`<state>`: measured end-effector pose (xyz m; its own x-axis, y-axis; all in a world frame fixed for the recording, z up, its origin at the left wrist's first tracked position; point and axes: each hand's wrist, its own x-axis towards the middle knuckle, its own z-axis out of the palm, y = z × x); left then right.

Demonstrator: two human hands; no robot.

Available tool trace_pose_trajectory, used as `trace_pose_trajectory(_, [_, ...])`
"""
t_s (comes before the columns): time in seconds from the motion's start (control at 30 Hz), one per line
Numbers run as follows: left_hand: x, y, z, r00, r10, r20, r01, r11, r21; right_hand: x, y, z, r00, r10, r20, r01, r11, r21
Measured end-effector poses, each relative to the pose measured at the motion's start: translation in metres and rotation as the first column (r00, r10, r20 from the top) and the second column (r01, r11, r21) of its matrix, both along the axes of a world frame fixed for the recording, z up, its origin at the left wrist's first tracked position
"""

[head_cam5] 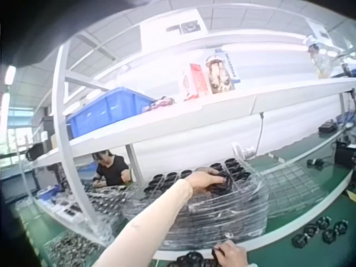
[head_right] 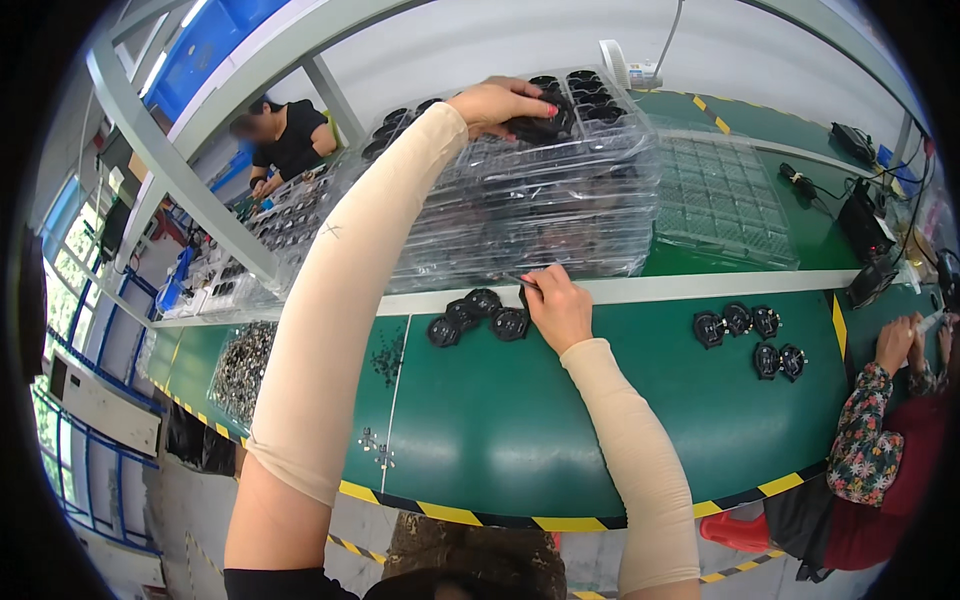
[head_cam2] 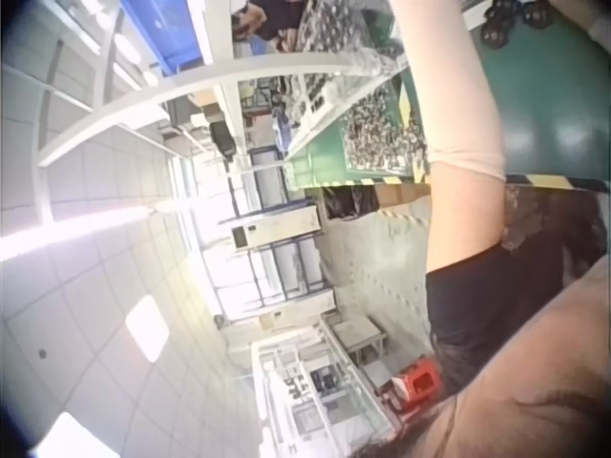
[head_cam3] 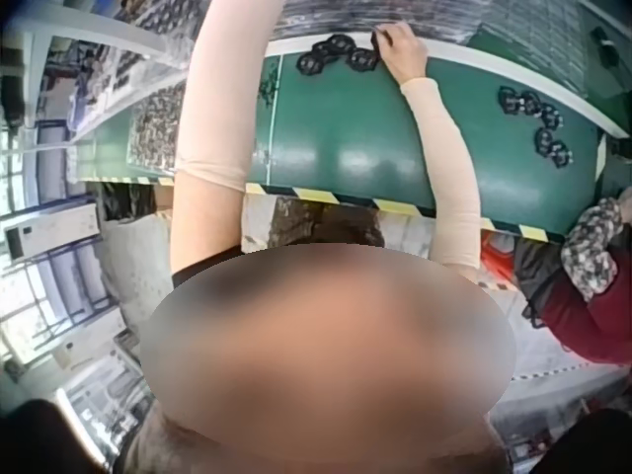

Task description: Assembling small electronic components onto bases using tweezers at a factory workstation.

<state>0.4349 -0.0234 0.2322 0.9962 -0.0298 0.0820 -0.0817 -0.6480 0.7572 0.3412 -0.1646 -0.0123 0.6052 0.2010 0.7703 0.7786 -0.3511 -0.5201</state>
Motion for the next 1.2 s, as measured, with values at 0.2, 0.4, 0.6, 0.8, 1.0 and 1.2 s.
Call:
trace_pose_trajectory(0.2, [-0.082, 0.007, 0.006, 0.953, -0.094, 0.289, 0.185, 0.933, -0.308, 0.006, -0.007, 0.001, 0.987, -0.127, -0.099, 0.134, 0.989, 0.069])
trace_pose_trajectory(0.4, [-0.199, 0.031, -0.074, 0.952, -0.269, 0.148, 0.26, 0.963, 0.075, 0.007, -0.007, 0.005, 0.981, -0.157, -0.118, 0.168, 0.981, 0.098])
trace_pose_trajectory(0.6, [-0.198, 0.101, -0.164, 0.93, 0.338, -0.143, -0.367, 0.846, -0.387, 0.006, -0.006, 0.003, 0.982, -0.129, -0.136, 0.14, 0.988, 0.072])
trace_pose_trajectory(0.8, [-0.176, 0.112, -0.199, 0.897, 0.403, -0.184, -0.442, 0.785, -0.435, 0.003, -0.006, 0.004, 0.977, -0.12, -0.175, 0.129, 0.991, 0.043])
trace_pose_trajectory(1.0, [-0.181, 0.12, -0.228, 0.899, 0.362, 0.248, -0.368, 0.93, -0.023, 0.002, -0.006, 0.006, 0.978, -0.117, -0.173, 0.126, 0.991, 0.038])
trace_pose_trajectory(1.2, [-0.199, 0.114, -0.232, 0.857, 0.402, 0.322, -0.437, 0.898, 0.042, 0.003, -0.003, 0.003, 0.98, -0.104, -0.171, 0.112, 0.993, 0.034])
